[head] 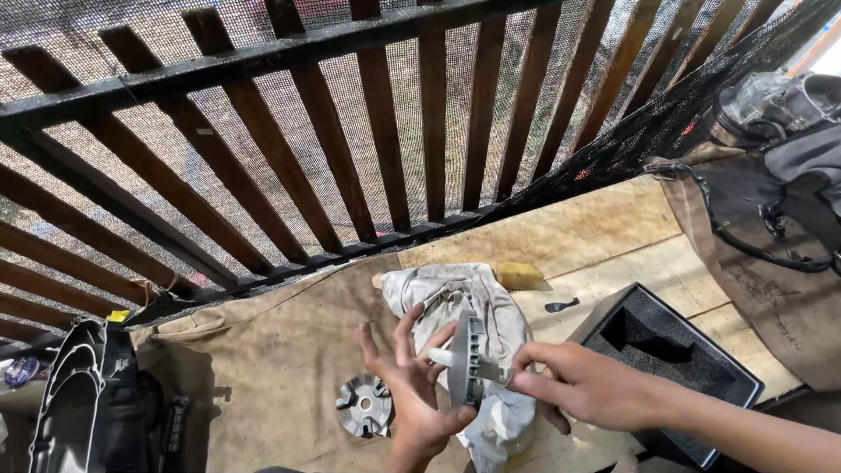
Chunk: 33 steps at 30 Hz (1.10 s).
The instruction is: The person disassembles and cleans a mechanical scooter variator component on a balcony.
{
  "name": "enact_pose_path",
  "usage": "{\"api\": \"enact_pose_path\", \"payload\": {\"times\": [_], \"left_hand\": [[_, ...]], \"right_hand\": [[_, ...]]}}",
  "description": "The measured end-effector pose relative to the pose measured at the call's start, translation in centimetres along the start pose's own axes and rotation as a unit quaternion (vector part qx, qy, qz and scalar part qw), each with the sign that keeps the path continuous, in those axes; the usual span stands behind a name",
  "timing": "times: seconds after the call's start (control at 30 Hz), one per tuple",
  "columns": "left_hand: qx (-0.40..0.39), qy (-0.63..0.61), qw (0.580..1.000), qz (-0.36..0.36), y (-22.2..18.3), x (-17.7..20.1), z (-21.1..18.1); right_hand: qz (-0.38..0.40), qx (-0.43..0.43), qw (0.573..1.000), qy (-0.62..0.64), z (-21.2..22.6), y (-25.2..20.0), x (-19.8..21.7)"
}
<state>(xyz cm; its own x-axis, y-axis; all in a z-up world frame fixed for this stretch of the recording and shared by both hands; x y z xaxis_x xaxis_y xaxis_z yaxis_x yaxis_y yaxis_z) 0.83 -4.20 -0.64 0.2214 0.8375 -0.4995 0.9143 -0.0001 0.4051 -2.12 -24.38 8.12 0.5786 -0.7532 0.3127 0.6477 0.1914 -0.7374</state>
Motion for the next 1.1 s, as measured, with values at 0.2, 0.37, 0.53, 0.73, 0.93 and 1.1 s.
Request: {"api": "enact_pose_path", "payload": {"times": [0.2, 0.37, 0.53, 0.73, 0.93, 1.1], "left_hand": [[0.027, -0.031, 0.999, -0.025, -0.2, -0.9, -1.3], [-0.001, -0.001, 1.0, -0.011, -0.6, -0.3, -1.3], [0.015, 0.002, 1.0, -0.018, -0.6, 0.3, -1.1], [0.016, -0.002, 1.0, -0.016, -0.5, 0.5, -1.6], [0.007, -0.039, 0.998, -0.046, -0.2, 0.7, -1.6], [0.029, -0.025, 0.998, -0.056, -0.2, 1.1, -1.0]], "right_hand": [[-0.062, 0.068, 0.99, 0.102, -3.3, 3.1, 1.3], [-0.2, 0.16, 0.962, -0.094, -2.6, 3.3, 0.6], [0.018, -0.004, 0.993, -0.114, -1.2, 2.6, 0.2], [0.073, -0.091, 0.992, 0.043, -0.6, 2.9, -0.1], [-0.058, 0.205, 0.975, -0.068, -1.4, 4.0, -0.7], [0.016, 0.065, 0.997, -0.027, -1.7, 3.8, -0.7]]}}
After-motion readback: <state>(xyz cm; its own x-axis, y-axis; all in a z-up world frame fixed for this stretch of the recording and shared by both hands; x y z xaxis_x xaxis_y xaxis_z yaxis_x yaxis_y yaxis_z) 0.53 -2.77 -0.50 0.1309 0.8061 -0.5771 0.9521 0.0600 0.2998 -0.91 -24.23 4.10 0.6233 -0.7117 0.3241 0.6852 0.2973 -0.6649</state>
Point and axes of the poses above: each hand's wrist, its own y-axis towards the middle knuckle, its own x-axis out of the back of the hand, z = x × y, the point moved 3 cm from there along y, towards the middle knuckle, and after that the axes turned 14 degrees about -x, right-handed, at the moved point
